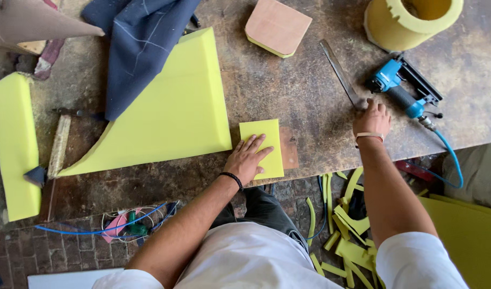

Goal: The person uses a knife to cut yellow foam sheets on a workbench, using a wooden template to guide the cuts. They repeatedly position the template, cut along its edges, and remove excess foam. The person also uses a spray gun to apply adhesive to the foam pieces.

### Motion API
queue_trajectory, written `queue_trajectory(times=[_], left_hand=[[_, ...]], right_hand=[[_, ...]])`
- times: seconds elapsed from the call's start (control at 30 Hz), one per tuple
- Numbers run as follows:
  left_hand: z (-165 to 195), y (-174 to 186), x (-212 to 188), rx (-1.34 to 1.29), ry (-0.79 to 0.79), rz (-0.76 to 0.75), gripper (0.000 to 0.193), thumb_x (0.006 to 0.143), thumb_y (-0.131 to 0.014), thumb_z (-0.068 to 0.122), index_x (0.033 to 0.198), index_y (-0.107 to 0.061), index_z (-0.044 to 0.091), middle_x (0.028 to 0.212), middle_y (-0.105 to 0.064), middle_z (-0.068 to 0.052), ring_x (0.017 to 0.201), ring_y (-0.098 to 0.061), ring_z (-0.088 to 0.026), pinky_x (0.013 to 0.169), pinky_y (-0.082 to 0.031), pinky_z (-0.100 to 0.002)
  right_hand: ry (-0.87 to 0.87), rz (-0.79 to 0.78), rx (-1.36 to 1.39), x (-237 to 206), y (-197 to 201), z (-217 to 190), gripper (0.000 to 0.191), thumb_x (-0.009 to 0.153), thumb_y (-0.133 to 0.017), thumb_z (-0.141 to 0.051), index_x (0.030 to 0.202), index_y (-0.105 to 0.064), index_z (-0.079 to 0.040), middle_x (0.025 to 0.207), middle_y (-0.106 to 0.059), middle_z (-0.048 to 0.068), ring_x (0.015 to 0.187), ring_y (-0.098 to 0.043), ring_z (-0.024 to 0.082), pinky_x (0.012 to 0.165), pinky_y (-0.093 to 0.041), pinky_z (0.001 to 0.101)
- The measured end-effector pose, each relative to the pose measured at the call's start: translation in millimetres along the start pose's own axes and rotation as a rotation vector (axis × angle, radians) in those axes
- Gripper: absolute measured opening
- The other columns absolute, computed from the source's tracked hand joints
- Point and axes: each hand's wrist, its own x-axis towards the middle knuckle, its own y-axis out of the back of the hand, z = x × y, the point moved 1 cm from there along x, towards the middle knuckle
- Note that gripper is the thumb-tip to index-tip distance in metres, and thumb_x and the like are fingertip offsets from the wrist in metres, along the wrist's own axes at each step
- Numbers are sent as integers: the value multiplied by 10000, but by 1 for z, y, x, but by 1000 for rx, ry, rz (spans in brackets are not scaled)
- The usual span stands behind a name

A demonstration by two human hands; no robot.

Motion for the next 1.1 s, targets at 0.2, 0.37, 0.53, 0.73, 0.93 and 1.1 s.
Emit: queue_trajectory(times=[0.2, 0.37, 0.53, 0.73, 0.93, 1.1], left_hand=[[-24, 2, 7, -59, -43, -43, 765, 851, -769, 226, 1526, -415, 293, 1690, -133, -29, 1556, -113, -248, 1263, -151, -444], [-82, 8, -30, -375, 41, 229, 298, 950, -691, 187, 1246, -718, 198, 1334, -666, -50, 1237, -599, -236, 1057, -493, -408], [-198, 8, -134, -594, 300, 615, 181, 987, -670, 197, 1141, -755, 152, 1035, -790, -40, 883, -761, -184, 777, -618, -350], [-354, -6, -285, -869, 744, 1252, 187, 965, -676, 148, 1139, -741, 124, 981, -807, -59, 870, -795, -156, 751, -631, -294], [-501, 2, -407, -312, 1135, 1188, 612, 771, -826, 168, 1331, -590, 101, 1330, -636, -174, 1256, -590, -357, 1044, -477, -473], [-586, 8, -458, -255, 1282, 834, 1087, 567, -939, 368, 1466, -373, 136, 1459, -425, -254, 1371, -395, -456, 1122, -313, -587]], right_hand=[[-17, -61, 49, 2, -5, -14, 318, 836, -782, -348, 1097, -795, -166, 1122, -732, 214, 1082, -655, 398, 943, -519, 467], [-129, -347, 151, 11, -17, -20, 331, 869, -777, -346, 1075, -813, -89, 969, -793, 202, 871, -760, 338, 828, -578, 447], [-205, -313, 751, -34, -43, -86, 320, 890, -670, -31, 1199, -756, -16, 1026, -757, 128, 858, -705, 196, 744, -566, 342], [119, -358, 1235, -167, -68, -257, 268, 971, -642, 48, 1204, -525, -10, 913, -640, 64, 692, -618, 164, 534, -487, 321], [310, -1017, 1101, -326, -66, -477, 271, 994, -563, -69, 1264, -582, -47, 703, -558, 43, 542, -466, 115, 452, -405, 305], [751, -976, 601, -421, -63, -631, 267, 972, -613, -134, 1231, -612, -70, 680, -647, 57, 561, -534, 121, 493, -432, 314]])
